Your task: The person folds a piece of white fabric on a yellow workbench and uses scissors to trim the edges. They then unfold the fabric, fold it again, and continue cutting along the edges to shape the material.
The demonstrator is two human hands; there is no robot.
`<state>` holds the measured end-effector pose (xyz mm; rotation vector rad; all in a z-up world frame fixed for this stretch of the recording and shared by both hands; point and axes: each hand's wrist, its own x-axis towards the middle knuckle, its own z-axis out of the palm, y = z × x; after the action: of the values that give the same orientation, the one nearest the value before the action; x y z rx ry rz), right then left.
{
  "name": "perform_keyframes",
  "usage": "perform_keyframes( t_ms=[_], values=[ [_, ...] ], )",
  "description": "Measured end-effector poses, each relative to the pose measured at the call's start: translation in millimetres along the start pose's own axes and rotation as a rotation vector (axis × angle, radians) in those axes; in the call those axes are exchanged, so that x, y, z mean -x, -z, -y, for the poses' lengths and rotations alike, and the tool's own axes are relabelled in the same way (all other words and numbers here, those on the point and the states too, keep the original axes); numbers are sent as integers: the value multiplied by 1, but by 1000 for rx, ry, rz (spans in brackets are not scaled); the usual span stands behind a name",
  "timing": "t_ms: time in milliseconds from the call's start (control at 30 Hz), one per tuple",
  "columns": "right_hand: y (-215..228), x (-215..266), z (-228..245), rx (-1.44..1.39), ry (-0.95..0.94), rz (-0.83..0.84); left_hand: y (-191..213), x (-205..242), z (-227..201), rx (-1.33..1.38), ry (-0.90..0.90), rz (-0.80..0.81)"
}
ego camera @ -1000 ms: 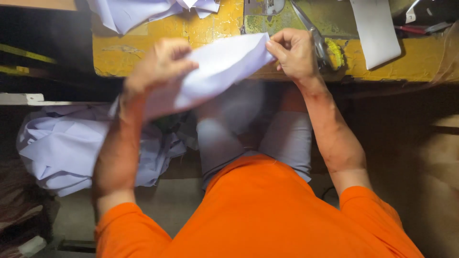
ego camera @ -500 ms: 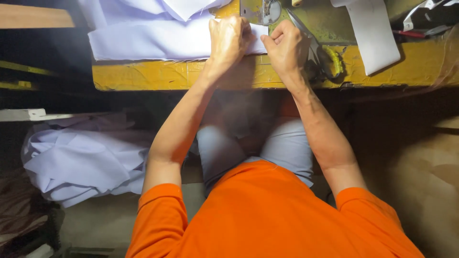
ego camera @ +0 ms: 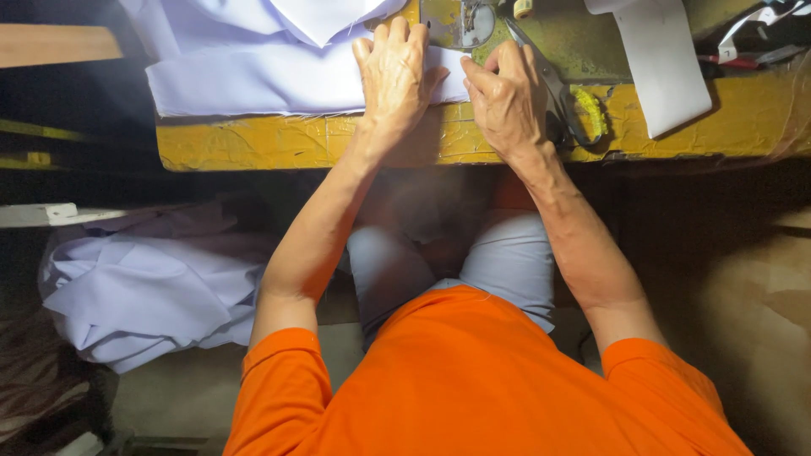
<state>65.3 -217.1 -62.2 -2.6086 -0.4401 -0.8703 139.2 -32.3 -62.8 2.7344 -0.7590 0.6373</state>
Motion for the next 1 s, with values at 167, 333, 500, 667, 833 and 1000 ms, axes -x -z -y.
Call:
perform_keyframes(
  t_ms=[167,333,500,667,833,1000],
  values=[
    [3,0,3,-28,-39,-60,-6,-9,6,128,57,149],
    [8,0,4,-53,-60,-63,-2,-12,1,195,34,222],
    [13,-4,10,-45,-49,-79,14,-9,-12,137,-187,-27],
    [12,-2,9,-63,-52,-92,4,-7,-6,98,-105,45],
    [10,-1,8,-71,-68,-95,11,-6,-7,121,-97,-3],
    [10,-1,8,-61,-59,-112,24,0,-13,-38,-227,-214]
  ],
)
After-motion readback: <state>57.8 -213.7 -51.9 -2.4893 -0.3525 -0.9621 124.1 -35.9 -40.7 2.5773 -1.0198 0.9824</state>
